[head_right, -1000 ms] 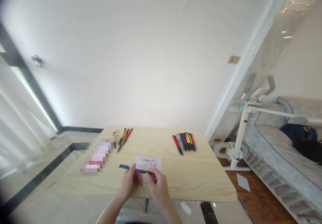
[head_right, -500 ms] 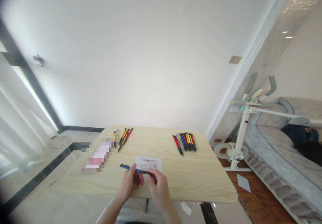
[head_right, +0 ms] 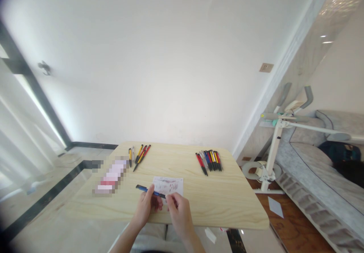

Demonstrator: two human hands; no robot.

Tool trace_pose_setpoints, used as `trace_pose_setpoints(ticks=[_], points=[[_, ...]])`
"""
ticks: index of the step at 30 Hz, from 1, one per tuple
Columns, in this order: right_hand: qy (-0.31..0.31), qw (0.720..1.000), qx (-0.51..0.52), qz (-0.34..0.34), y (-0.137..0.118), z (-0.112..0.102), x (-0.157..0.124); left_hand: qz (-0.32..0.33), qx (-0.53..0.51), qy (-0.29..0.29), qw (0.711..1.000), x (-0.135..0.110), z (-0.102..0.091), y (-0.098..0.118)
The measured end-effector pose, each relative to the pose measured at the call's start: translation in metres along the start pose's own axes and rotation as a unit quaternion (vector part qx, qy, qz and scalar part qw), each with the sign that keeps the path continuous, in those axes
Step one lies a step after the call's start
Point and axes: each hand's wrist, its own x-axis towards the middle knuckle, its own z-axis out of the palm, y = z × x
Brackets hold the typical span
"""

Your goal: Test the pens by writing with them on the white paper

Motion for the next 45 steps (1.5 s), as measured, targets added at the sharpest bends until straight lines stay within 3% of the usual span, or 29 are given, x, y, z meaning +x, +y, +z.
trace_pose_setpoints(ticks=[15, 27, 34, 45], points=[[0.027, 0.999, -0.009, -0.036, 0.0059, 0.0007, -0.0001, 0.000, 0.001, 0.006, 1.000, 0.0010, 0.0002, 0.0000], [-0.003, 1.000, 0.026, 0.015, -0.0005, -0.0013, -0.0028, -0.008, 0.006, 0.000, 1.000, 0.0023, -0.0001, -0.0030], [0.050, 0.998, 0.023, -0.023, 0.0019, 0.0010, -0.0024, -0.005, -0.010, 0.006, 1.000, 0.0013, 0.0011, -0.0017], [0.079, 0.996, 0.048, -0.020, 0.0076, 0.0053, -0.0027, -0.007, -0.021, 0.012, 1.000, 0.0025, 0.0002, -0.0031]])
